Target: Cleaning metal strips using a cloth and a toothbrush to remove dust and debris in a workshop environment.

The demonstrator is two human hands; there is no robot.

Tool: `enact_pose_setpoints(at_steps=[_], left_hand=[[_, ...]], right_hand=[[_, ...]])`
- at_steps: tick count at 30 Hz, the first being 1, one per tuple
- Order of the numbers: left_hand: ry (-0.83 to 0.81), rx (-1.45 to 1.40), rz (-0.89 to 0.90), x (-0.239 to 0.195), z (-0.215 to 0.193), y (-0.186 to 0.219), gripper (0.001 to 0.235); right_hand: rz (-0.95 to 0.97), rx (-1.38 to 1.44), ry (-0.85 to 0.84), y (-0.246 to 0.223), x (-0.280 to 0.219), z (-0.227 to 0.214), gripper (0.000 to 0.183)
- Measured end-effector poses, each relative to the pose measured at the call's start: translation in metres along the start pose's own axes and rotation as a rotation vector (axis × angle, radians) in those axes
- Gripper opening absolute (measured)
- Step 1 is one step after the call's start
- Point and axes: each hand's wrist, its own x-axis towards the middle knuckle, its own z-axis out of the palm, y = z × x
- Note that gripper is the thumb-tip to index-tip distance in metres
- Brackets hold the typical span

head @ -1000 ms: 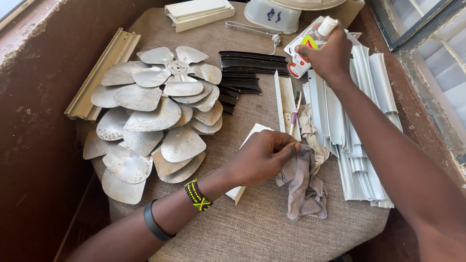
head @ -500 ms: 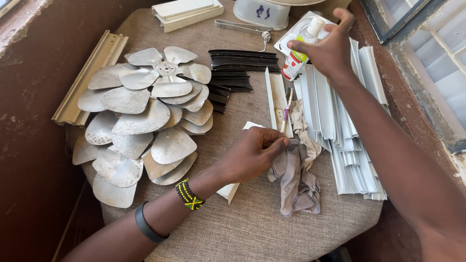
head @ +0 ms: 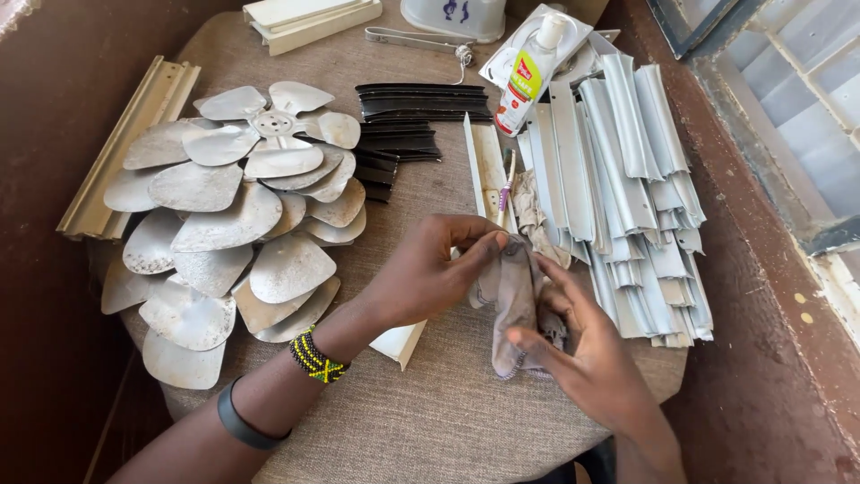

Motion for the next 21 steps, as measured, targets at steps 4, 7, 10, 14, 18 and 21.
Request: enact_pose_setpoints(at_steps=[4,7,10,14,18,21], left_hand=[[0.030,0.149,0.033,0.001,0.000,0.002,0.028],[0.091,0.265,-0.028,0.000,0.000,0.003,0.026],[0.126,0.341,-0.123,0.000,0.005,-0.002,0.029],[0.115,0.337,-0.207,-0.001,0.010,-0.003,0.044],[0.116,0.286,-0.225,-0.003,0.016,0.008,0.037],[0.087,0.082,-0.221,-0.008,0.015,0.015,0.039]], right_hand=[[-0.049,0.376,0.186,0.011,0.005,0.001,0.073],[-0.042,0.465,0.382,0.002,0.005,0.003,0.062],[-0.202,0.426,0.523,0.004,0.002,0.012,0.057],[-0.515,0.017,0.752,0.009,0.002,0.026,0.042],[-0.750,-0.201,0.727,0.016,0.018,0.040,0.046],[-0.683,-0.384,0.578,0.017,0.019,0.048,0.076]])
